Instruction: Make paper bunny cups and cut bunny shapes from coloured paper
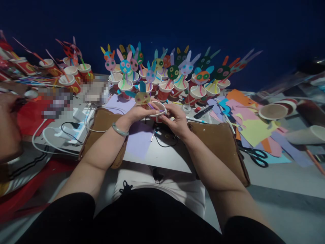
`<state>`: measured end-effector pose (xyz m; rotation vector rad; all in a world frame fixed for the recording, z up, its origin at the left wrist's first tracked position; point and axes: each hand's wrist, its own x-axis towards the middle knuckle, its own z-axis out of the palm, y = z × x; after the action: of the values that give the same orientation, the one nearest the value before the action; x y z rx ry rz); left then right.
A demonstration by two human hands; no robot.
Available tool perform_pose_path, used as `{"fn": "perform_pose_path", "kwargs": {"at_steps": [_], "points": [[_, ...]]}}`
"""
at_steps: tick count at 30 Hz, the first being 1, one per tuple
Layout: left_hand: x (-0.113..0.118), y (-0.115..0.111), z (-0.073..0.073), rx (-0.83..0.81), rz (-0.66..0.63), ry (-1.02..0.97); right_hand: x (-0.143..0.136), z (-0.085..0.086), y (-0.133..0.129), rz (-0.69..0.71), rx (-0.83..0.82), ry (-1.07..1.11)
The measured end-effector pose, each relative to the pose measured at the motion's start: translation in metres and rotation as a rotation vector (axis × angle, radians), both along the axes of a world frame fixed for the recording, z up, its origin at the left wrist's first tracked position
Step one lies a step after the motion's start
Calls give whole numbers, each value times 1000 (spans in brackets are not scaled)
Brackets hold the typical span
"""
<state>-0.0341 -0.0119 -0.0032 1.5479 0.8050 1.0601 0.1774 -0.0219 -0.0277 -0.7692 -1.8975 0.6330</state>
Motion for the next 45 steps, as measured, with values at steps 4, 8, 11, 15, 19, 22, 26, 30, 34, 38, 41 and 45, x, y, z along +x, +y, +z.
{"fn": "perform_pose_path", "kwargs": {"at_steps": [4, 8, 11, 15, 19, 22, 26, 30, 34, 38, 41, 45], "points": [[1, 0, -3, -44, 45, -5, 0, 2, -1, -26, -14, 77], [4, -1, -4, -85, 58, -18, -3, 0, 1, -83, 8, 139], [6, -2, -3, -80, 64, -40, -4, -4, 2, -98, 24, 174], [7, -2, -4, -79, 74, -26, -4, -6, 3, -109, 1, 166], [7, -2, -6, -56, 73, 29, -4, -7, 2, -102, -50, 139], [7, -4, -4, -64, 53, 43, -7, -7, -1, -48, -84, 172], [7, -6, 0, -79, 44, 13, -8, -4, -4, -9, -128, 198], [6, -6, -1, -97, 22, 2, -7, 1, -4, -24, -137, 205], [5, -4, -5, -178, 31, 7, -7, 1, -3, -50, -151, 212], [3, -2, -5, -190, 1, -20, -5, -2, -2, -60, -229, 197], [3, -1, -3, -170, -17, -12, -4, -3, -1, -80, -251, 163], [5, -1, -2, -149, -13, 28, -4, -6, 1, -117, -290, 81]]}}
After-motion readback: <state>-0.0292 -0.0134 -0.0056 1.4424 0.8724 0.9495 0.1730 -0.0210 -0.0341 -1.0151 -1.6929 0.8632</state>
